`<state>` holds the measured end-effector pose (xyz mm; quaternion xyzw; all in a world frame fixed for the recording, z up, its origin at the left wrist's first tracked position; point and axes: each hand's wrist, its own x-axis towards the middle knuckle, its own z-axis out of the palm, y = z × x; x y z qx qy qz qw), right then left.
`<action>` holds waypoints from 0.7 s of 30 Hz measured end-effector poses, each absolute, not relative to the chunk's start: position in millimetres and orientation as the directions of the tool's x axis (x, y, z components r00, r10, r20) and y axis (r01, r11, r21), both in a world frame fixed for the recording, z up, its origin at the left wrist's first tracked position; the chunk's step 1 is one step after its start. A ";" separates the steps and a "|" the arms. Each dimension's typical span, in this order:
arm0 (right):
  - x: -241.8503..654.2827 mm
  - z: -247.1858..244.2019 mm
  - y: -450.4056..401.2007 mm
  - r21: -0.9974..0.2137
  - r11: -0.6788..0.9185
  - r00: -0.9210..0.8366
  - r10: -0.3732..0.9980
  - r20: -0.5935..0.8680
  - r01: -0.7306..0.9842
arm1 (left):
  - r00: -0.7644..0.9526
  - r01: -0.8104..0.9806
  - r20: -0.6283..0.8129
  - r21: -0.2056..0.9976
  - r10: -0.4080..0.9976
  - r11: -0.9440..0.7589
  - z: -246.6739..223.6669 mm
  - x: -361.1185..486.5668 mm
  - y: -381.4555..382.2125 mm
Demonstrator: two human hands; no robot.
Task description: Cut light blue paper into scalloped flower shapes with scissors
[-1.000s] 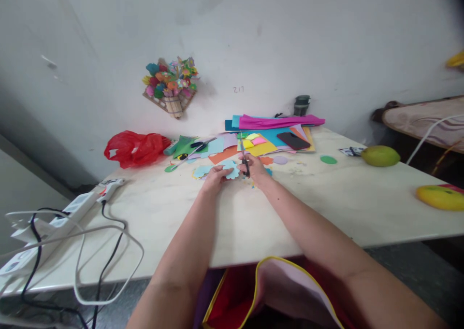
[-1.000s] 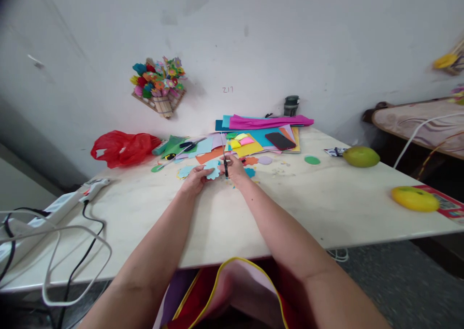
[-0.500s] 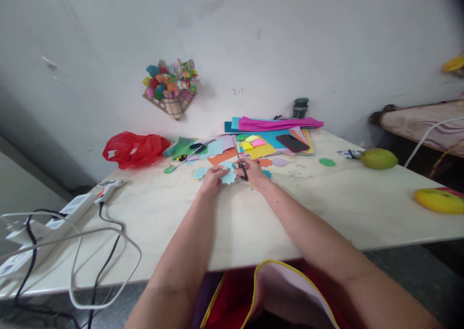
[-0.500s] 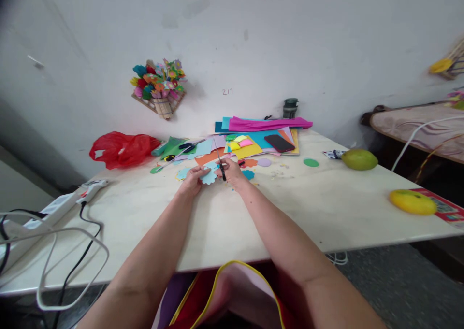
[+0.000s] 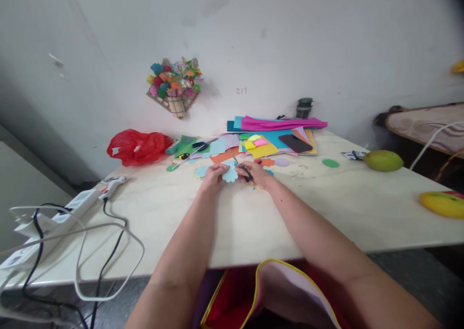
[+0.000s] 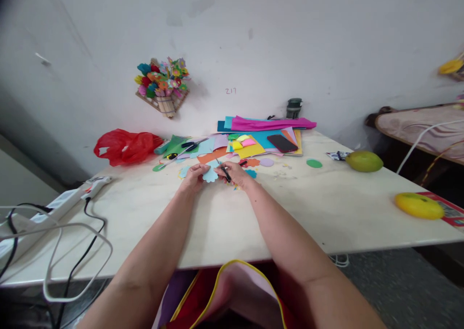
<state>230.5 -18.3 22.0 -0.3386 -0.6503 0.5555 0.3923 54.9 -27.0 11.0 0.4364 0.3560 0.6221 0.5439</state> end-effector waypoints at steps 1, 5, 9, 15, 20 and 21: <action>231.1 22.2 -18.9 -0.986 0.165 -0.494 0.860 0.129 0.030 | -0.029 -0.374 0.159 0.914 0.987 -0.158 10.8 54.4 -26.5; 232.2 22.7 -19.4 -0.979 0.185 -0.571 0.815 0.101 0.090 | -0.040 -0.390 0.168 0.905 0.985 -0.170 10.2 53.0 -25.1; 233.7 22.8 -17.5 -0.973 0.196 -0.593 0.800 0.090 0.117 | -0.050 -0.399 0.188 0.896 0.981 -0.192 12.1 52.6 -26.3; 237.2 23.0 -15.3 -0.965 0.218 -0.633 0.770 0.078 0.146 | -0.054 -0.408 0.183 0.893 0.982 -0.189 16.2 52.2 -29.4; 238.6 22.9 -15.8 -0.960 0.232 -0.652 0.754 0.075 0.158 | -0.040 -0.401 0.145 0.904 0.989 -0.149 12.7 48.6 -26.3; 238.8 23.1 -16.3 -0.959 0.234 -0.657 0.750 0.074 0.159 | -0.034 -0.397 0.143 0.907 0.989 -0.145 11.6 47.8 -25.5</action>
